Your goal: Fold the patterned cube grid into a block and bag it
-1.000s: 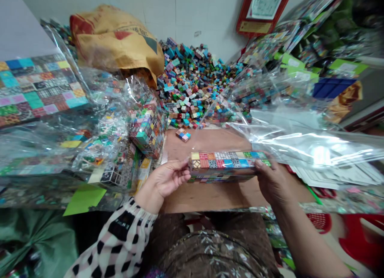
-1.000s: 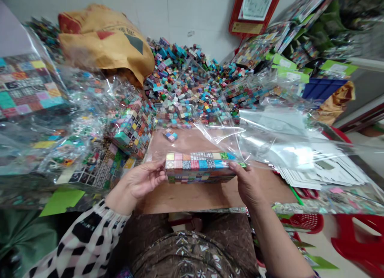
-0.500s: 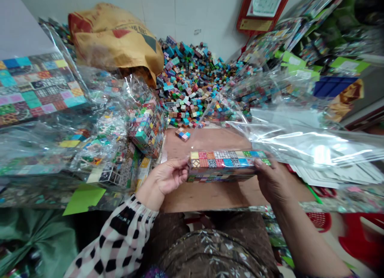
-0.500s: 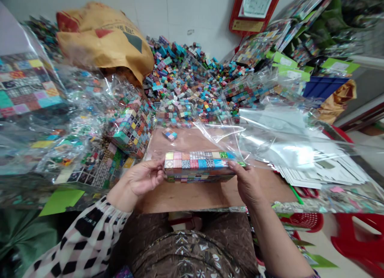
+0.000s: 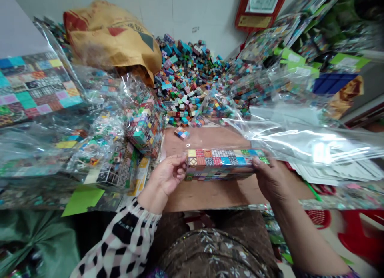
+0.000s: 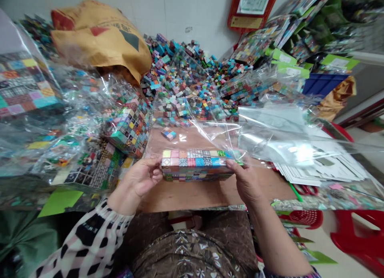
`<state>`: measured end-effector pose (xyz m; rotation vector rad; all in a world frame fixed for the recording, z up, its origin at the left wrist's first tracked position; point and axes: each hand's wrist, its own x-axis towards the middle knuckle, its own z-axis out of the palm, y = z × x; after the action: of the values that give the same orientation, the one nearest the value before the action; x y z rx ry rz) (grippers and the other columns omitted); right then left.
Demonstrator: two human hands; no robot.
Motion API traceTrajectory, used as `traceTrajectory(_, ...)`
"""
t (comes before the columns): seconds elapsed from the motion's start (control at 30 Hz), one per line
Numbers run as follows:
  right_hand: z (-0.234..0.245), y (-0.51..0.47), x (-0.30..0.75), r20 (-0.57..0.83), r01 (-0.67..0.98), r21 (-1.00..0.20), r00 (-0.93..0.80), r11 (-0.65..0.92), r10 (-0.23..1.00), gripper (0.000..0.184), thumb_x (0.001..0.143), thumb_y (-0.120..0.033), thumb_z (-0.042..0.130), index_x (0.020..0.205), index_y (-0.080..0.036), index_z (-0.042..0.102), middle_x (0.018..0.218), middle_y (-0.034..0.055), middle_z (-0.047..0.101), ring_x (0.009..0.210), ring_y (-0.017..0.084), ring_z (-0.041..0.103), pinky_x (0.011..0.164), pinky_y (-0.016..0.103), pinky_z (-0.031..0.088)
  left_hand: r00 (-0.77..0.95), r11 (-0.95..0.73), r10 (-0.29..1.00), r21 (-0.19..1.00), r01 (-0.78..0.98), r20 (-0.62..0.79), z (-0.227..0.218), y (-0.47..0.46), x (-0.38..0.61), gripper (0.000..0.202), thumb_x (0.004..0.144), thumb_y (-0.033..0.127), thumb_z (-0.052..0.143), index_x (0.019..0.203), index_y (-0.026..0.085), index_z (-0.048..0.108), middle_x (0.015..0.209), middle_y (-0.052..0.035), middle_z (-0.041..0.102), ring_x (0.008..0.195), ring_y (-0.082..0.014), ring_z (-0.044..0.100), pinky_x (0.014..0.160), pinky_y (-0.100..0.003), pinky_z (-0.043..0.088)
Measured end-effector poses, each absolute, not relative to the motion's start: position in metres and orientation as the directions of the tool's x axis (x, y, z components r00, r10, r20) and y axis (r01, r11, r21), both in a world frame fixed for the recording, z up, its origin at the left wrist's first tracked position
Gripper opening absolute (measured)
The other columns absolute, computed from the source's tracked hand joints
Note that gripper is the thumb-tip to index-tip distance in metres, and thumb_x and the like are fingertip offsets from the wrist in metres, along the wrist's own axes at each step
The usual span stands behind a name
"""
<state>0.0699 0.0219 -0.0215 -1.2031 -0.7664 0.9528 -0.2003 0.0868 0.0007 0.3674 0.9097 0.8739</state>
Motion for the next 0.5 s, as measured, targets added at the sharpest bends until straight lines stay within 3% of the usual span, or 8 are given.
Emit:
traceTrajectory(0.37,-0.0244,0.0224,0.0705,0.027,-0.123,-0.988,0.442,0.091,0.896,0.039,0.061,-0.044,0.086,0.093,-0.029,0.07,0.091,-0.0017,0.07,0.089,0.023,0.064,0.09,0.038,0.047,0.211,0.454,0.891,0.775,-0.439,-0.402,0.001,0.0793,-0.1955,0.032,0.051,0.02,0.087,0.067,0.014,0.059,0.057,0.004,0.054,0.047,-0.0044,0.042,0.04,-0.015,0.024)
traceTrajectory(0.5,-0.0221,0.0214,0.0689,0.026,-0.112,-0.99,0.448,0.085,0.893,0.038,0.062,-0.042,0.085,0.094,-0.03,0.07,0.091,-0.0016,0.07,0.089,0.023,0.065,0.09,0.038,0.048,0.184,0.416,0.909,0.777,-0.473,-0.375,0.0012,0.0779,-0.1922,0.03,0.052,0.018,0.086,0.065,0.014,0.059,0.055,0.0044,0.053,0.048,-0.0052,0.043,0.042,-0.016,0.026)
